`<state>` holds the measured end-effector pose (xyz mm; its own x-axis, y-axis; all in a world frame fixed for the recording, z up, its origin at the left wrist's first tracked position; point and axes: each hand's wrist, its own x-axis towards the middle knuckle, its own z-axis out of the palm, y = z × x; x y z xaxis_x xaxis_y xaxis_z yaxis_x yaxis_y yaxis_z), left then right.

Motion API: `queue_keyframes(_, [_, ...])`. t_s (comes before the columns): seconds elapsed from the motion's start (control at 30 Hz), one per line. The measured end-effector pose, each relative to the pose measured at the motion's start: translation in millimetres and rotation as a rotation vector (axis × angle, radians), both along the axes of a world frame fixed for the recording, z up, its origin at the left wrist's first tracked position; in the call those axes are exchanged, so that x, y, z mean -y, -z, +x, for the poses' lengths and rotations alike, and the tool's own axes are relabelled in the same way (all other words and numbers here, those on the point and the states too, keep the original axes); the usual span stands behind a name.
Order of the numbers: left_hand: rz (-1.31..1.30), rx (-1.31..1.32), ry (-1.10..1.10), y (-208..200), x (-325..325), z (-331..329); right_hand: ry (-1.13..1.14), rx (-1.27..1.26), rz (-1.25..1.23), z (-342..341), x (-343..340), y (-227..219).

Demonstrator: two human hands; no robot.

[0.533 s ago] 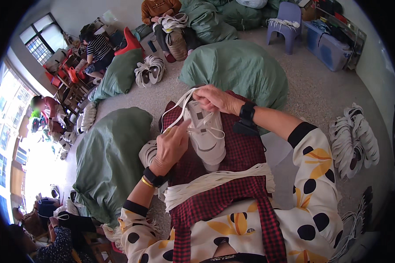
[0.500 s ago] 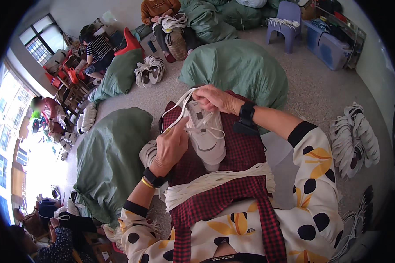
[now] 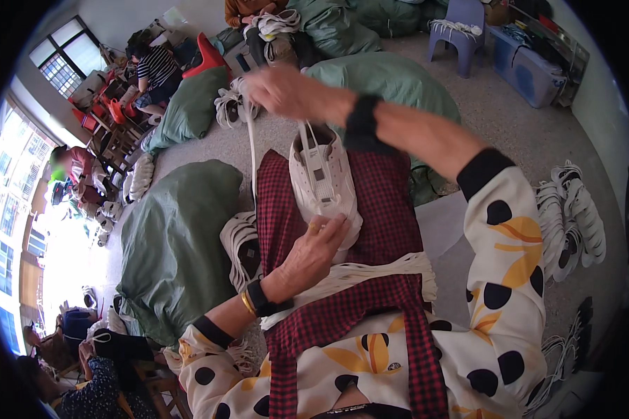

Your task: Threading shoelaces through the eyelets of white sneakers.

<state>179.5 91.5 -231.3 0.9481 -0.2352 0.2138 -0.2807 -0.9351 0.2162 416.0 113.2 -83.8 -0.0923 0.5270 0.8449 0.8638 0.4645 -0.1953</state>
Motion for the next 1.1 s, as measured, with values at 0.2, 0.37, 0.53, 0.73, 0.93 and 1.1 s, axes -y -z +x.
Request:
queue_keyframes(0.2, [-0.076,0.201,0.149,-14,-11,1,-0.018,0.056,-0.041,-18,-1,-43])
queue_keyframes(0.37, [-0.524,0.36,-0.267,-26,-38,27,-0.064,-0.29,-0.316,-5,43,-34])
queue_keyframes(0.53, [-0.537,0.188,-0.298,-26,-40,30,-0.128,-0.508,-0.428,11,86,5])
queue_keyframes(0.73, [-0.384,0.257,-0.34,-58,-69,56,0.138,-0.353,-0.377,12,83,83])
queue_keyframes(0.93, [-0.401,0.211,-0.32,-43,-94,73,0.187,-0.347,-0.277,10,70,126])
queue_keyframes(1.1, [-0.473,0.231,-0.337,-34,-93,63,0.16,-0.433,-0.343,8,69,126])
